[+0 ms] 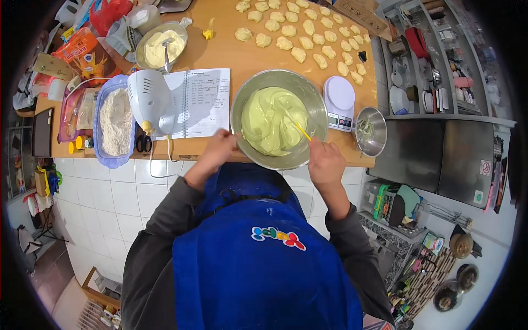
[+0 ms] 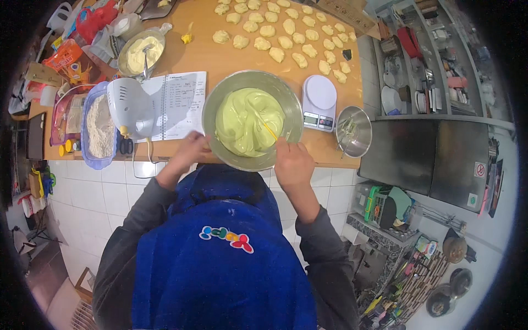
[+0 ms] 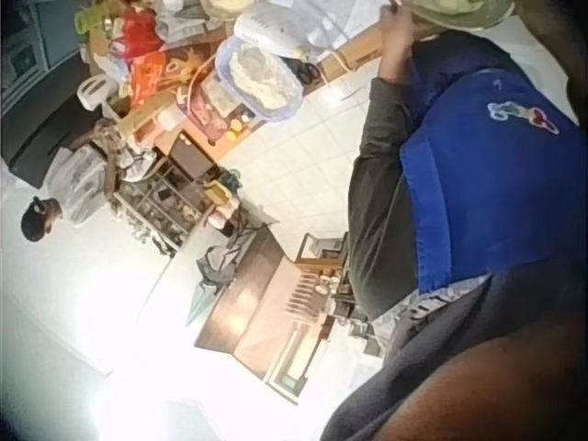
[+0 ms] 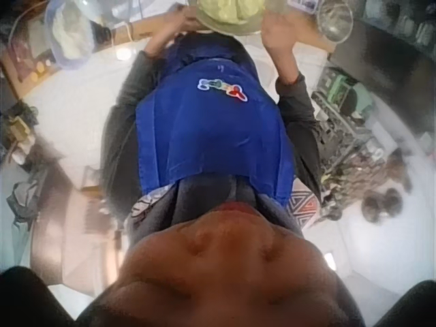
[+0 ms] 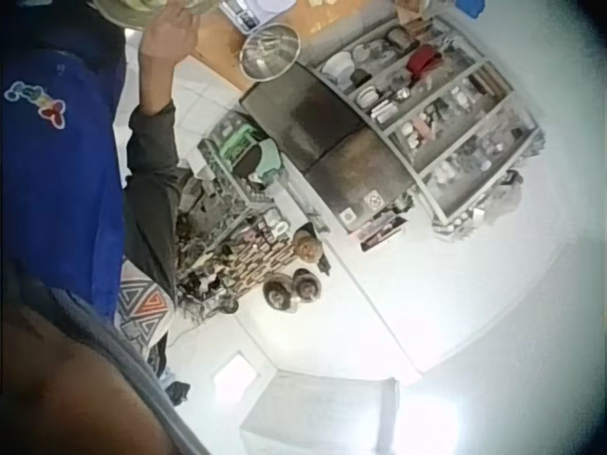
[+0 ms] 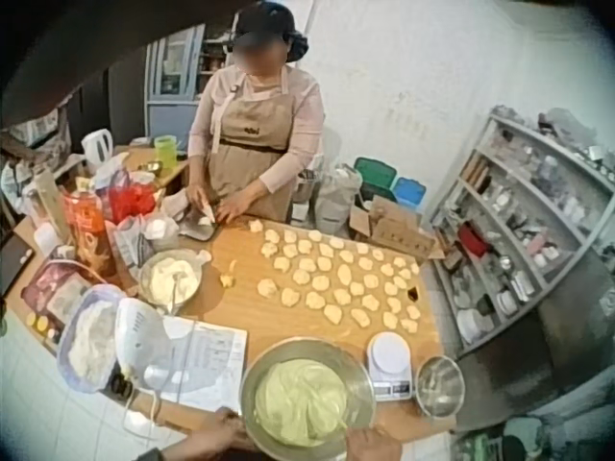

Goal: The person stirs a green batter in a metal bowl using a spatula and then retrieves and unfolds a sheet of baking paper.

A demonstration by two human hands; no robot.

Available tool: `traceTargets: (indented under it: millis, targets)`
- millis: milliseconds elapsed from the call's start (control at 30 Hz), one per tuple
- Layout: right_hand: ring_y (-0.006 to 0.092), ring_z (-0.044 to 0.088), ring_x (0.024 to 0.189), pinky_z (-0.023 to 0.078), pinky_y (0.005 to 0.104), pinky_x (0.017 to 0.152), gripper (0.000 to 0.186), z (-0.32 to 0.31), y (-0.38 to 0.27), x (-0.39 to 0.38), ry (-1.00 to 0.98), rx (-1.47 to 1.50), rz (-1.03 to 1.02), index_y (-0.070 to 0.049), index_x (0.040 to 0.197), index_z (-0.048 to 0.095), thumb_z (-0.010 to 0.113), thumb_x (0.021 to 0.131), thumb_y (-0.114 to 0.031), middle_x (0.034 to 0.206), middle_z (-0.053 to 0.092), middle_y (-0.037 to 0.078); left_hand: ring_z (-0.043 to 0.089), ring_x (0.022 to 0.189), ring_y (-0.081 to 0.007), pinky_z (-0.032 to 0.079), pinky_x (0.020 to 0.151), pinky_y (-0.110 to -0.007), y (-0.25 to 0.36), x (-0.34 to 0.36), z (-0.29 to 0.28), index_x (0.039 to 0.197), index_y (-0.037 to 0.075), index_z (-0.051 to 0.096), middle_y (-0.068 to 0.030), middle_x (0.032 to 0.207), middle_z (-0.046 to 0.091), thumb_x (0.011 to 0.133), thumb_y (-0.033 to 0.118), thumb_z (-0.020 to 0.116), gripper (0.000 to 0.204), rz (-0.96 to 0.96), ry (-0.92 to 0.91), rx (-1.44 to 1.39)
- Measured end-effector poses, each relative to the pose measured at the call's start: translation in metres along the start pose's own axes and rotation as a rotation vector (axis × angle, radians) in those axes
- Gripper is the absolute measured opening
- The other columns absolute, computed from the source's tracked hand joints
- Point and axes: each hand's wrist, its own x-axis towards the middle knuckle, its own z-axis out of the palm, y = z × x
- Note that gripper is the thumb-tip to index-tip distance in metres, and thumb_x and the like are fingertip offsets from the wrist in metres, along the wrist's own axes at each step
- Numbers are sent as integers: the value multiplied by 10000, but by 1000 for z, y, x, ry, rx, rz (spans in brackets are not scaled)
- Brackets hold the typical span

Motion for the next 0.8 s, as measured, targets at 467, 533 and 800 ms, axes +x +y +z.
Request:
traceTargets:
  millis: [467,533,800]
  targets:
    - [228,520,606,426,346,496,135,10,52,-1,0,-94,-53,-86,787,585,549,660,-58,622,515,56,584,712,-339,448,644,-384,9,52,-11,828,-21,557,-198,768,607,843,190,553,212,414,255,382]
    - [230,523,611,429,348,500,131,8,57,6,10,-100,-60,-83,782,588,545,662,-54,628,523,59,579,717,-353,445,645,-394,4,49,-12,823,-19,554,-199,778,608,844,184,550,204,406,221,363]
    - [263,569,639,441,381,511,70,19,78,12,-151,-191,-50,-99,776,603,538,750,-103,635,563,96,578,743,-373,436,659,-419,10,26,-1,772,-51,522,-221,737,580,853,165,523,230,376,265,502]
